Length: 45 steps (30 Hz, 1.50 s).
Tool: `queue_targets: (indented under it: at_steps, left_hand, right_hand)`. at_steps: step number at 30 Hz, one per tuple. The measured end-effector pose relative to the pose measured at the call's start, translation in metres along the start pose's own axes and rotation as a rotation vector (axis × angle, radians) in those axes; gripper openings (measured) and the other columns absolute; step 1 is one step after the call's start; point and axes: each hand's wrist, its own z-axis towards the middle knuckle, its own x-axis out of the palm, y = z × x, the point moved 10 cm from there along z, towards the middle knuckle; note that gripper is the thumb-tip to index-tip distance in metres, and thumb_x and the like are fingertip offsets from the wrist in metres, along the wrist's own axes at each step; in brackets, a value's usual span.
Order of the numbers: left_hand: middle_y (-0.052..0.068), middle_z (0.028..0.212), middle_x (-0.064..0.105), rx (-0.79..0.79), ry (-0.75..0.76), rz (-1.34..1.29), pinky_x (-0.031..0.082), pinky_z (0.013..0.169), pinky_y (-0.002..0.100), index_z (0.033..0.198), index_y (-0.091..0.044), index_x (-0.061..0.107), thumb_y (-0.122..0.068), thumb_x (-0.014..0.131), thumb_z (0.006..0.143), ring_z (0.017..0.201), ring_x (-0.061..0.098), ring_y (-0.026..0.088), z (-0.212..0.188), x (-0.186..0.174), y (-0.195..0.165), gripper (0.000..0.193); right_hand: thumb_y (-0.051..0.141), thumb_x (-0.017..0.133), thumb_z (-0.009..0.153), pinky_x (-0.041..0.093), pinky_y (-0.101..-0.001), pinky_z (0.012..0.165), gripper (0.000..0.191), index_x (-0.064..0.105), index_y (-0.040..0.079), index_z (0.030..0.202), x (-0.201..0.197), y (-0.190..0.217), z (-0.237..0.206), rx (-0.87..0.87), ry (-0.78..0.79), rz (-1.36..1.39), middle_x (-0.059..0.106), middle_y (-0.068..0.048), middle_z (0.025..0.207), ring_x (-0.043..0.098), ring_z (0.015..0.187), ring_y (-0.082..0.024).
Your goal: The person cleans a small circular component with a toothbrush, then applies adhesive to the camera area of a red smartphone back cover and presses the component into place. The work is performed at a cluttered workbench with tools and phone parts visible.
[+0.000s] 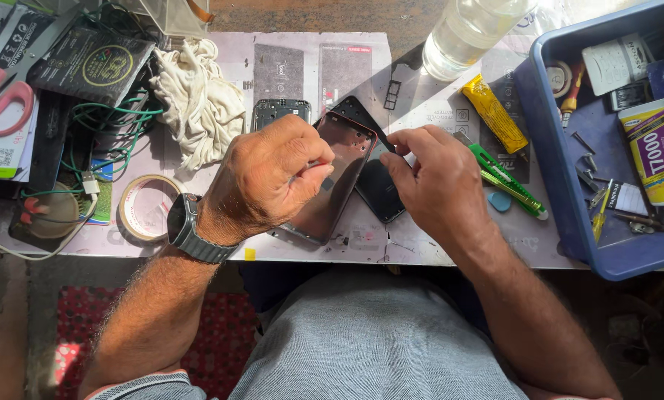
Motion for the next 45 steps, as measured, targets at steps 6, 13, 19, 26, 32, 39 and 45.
queue_targets:
  at_steps: [6,13,19,26,32,39,45]
  left_hand:
    - [0.007,0.092,0.062,-0.057,-0.024,-0.053,0.055,0.063,0.032,0.097,-0.005,0.065,-0.003,0.075,0.089,0.075,0.068,0.022,-0.010,0.007,0.009,0.013]
    - [0.007,0.092,0.060,0.102,0.011,0.140,0.055,0.065,0.036,0.097,-0.005,0.066,-0.009,0.073,0.091,0.076,0.066,0.025,0.000,0.025,0.012,0.010]
    - [0.008,0.091,0.059,0.059,0.031,0.125,0.054,0.062,0.035,0.094,-0.007,0.065,-0.011,0.074,0.090,0.072,0.066,0.025,0.008,0.046,0.026,0.011]
    - [0.008,0.092,0.061,-0.020,-0.048,-0.057,0.056,0.063,0.033,0.096,-0.003,0.063,-0.002,0.074,0.089,0.073,0.068,0.021,0.003,0.042,0.040,0.013]
    - [0.006,0.098,0.065,-0.195,-0.120,-0.261,0.061,0.069,0.027,0.098,-0.002,0.066,-0.002,0.073,0.094,0.082,0.072,0.013,-0.002,0.041,0.064,0.008]
    - [0.004,0.100,0.067,-0.358,-0.206,-0.456,0.060,0.068,0.026,0.098,0.000,0.070,-0.002,0.074,0.094,0.082,0.069,0.012,-0.009,0.039,0.088,0.006]
    - [0.008,0.093,0.070,-0.389,-0.314,-0.912,0.066,0.077,0.031,0.105,0.003,0.066,-0.001,0.068,0.101,0.083,0.072,0.014,-0.016,0.011,0.087,0.006]
  right_hand:
    - [0.024,0.073,0.092,0.052,-0.0449,0.075,0.021,0.076,0.005,0.102,0.019,-0.009,0.025,0.088,0.055,-0.115,0.071,-0.014,0.093,0.069,0.083,-0.032]
    - [0.023,0.075,0.088,0.052,-0.0456,0.076,0.022,0.076,0.004,0.101,0.017,-0.006,0.026,0.034,0.049,-0.142,0.072,-0.014,0.092,0.070,0.085,-0.032]
    - [0.019,0.072,0.089,0.055,-0.0454,0.076,0.016,0.076,0.003,0.091,0.027,-0.010,0.035,0.053,0.034,-0.138,0.072,-0.015,0.091,0.071,0.082,-0.033]
    - [0.016,0.070,0.093,0.053,-0.0491,0.074,0.016,0.070,0.000,0.089,0.028,-0.008,0.037,-0.042,-0.019,-0.194,0.071,-0.019,0.089,0.069,0.083,-0.039]
    - [0.018,0.070,0.097,0.057,-0.0374,0.066,0.029,0.061,-0.001,0.116,0.027,-0.020,0.035,0.177,0.047,0.144,0.074,-0.014,0.083,0.073,0.077,-0.023]
    - [0.009,0.076,0.082,0.053,-0.0262,0.051,0.058,0.048,0.000,0.133,0.042,-0.013,0.028,0.290,0.134,0.526,0.069,-0.006,0.081,0.064,0.061,-0.010]
    - [0.002,0.070,0.085,0.052,-0.0237,0.051,0.026,0.068,-0.006,0.109,0.023,-0.018,0.023,0.424,0.148,0.827,0.069,-0.002,0.082,0.060,0.058,-0.008]
